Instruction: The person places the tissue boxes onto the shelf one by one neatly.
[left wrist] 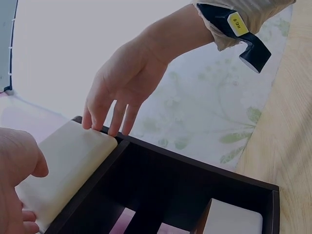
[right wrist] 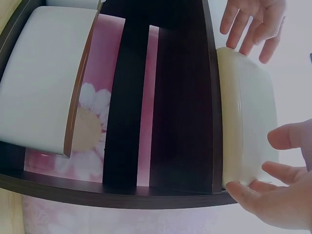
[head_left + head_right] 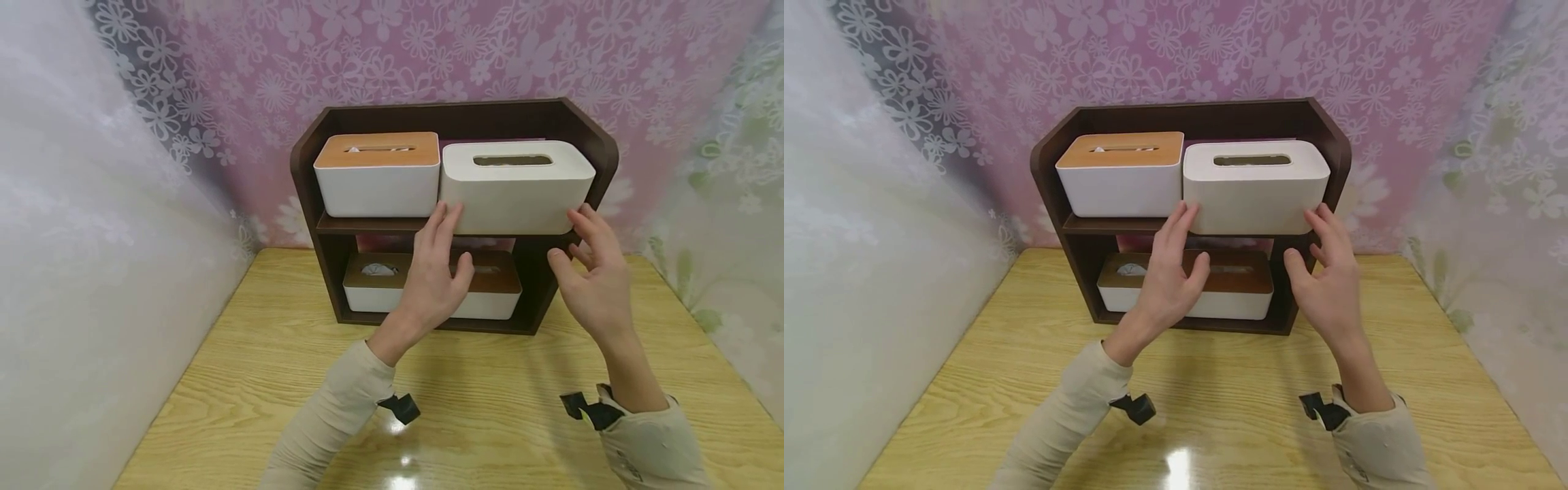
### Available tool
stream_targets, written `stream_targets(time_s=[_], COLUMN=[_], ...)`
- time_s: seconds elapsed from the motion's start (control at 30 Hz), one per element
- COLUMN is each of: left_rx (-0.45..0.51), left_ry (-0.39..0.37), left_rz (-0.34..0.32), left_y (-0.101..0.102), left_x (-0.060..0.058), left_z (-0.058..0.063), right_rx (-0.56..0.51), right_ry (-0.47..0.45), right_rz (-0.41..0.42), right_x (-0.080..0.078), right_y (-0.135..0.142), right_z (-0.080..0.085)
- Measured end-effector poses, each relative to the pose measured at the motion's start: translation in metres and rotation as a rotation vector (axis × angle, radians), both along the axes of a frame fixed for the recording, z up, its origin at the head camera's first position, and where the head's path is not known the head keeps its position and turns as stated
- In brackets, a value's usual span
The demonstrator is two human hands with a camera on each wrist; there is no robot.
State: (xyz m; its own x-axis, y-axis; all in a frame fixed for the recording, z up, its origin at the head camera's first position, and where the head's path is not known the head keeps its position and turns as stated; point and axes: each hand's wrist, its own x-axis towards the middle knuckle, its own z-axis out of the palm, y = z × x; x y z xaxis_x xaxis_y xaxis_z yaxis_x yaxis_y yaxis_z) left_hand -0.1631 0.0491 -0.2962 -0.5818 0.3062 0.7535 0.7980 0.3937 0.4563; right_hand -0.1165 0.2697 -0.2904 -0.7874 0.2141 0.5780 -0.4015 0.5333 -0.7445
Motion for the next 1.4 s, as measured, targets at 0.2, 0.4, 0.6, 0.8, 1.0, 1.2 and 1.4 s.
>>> stream_targets(time_s=[0.2, 0.4, 0.6, 0.8, 1.0, 1.2, 1.4], left_rx=[-0.015, -0.004, -0.022, -0.055, -0.066, -0.082, -0.069], left_ry=[-0.034, -0.027, -0.037, -0.103, -0.18, -0.253, -0.26], left_rz=[-0.007, -0.002, 0.003, -0.034, -0.051, -0.064, -0.085], left_y=[0.0, -0.001, 0.0, 0.0, 0.0, -0.001, -0.005], left_x=[-0.002, -0.004, -0.005, -0.006, -0.009, -0.011, -0.01], left_z=[0.0, -0.004, -0.003, 0.0, 0.006, 0.009, 0.008], right_rx=[-0.009, -0.022, 0.012, 0.025, 0.037, 0.031, 0.02], right_ry=[0.017, 0.061, 0.075, 0.043, 0.033, 0.022, -0.005], right_rz=[-0.015, -0.03, -0.032, -0.018, -0.002, 0.022, 0.04], right_x=[-0.004, -0.007, -0.011, -0.013, -0.017, -0.019, -0.018], right_y=[-0.002, -0.005, -0.004, -0.003, -0.005, -0.003, 0.0], right_z=[-0.002, -0.005, -0.006, -0.004, -0.003, -0.003, -0.002])
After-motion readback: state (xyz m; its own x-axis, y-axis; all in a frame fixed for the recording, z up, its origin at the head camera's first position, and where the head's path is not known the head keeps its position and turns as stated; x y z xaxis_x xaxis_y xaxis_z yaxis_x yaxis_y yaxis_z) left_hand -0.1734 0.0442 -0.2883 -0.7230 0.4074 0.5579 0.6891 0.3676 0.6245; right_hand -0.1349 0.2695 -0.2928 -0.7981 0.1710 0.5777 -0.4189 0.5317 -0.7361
